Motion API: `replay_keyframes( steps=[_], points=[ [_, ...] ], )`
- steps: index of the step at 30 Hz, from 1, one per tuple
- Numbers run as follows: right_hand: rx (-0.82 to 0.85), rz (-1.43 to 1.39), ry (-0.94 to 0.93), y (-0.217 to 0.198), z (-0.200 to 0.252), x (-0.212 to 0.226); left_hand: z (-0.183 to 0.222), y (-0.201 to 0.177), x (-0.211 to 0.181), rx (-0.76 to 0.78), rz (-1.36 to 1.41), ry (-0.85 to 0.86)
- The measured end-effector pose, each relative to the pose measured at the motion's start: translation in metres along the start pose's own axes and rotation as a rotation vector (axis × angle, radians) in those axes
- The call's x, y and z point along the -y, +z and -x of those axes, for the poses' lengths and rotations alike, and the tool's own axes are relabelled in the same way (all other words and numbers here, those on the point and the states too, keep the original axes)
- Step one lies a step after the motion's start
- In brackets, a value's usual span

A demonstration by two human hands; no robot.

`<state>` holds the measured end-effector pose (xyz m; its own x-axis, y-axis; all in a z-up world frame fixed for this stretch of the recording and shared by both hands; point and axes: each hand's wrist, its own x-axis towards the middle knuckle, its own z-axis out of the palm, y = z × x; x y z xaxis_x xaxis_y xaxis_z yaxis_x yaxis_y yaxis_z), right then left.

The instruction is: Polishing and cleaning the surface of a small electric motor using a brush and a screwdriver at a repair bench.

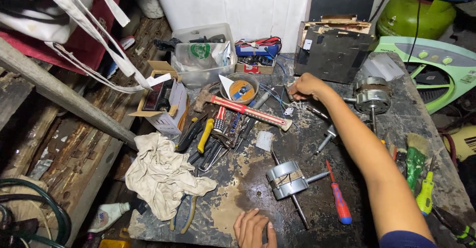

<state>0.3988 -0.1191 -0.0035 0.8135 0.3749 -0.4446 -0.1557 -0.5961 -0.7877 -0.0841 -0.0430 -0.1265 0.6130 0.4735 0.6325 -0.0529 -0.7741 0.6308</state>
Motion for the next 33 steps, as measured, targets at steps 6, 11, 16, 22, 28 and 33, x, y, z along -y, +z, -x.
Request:
replay_keyframes(
  steps=[6, 11, 16, 22, 28, 33],
  points=[
    [0.005, 0.071, 0.126, 0.001, 0.027, 0.013, -0.009, -0.004, -0.008, -0.030, 0.027, 0.019],
    [0.061, 0.079, 0.124, 0.013, 0.030, 0.017, -0.012, -0.006, -0.014, -0.048, 0.026, 0.009],
    [0.104, 0.043, 0.120, 0.030, 0.046, 0.035, -0.013, -0.008, -0.015, -0.032, 0.022, 0.001],
    [0.129, 0.125, 0.088, 0.042, 0.042, 0.035, -0.014, -0.008, -0.017, -0.036, 0.029, -0.029],
    [0.135, 0.151, 0.098, 0.050, 0.038, 0.030, -0.015, -0.004, -0.018, -0.113, 0.058, -0.005],
    [0.135, 0.148, 0.114, 0.056, 0.044, 0.035, -0.016, -0.006, -0.020, -0.117, 0.055, -0.014]
  ],
)
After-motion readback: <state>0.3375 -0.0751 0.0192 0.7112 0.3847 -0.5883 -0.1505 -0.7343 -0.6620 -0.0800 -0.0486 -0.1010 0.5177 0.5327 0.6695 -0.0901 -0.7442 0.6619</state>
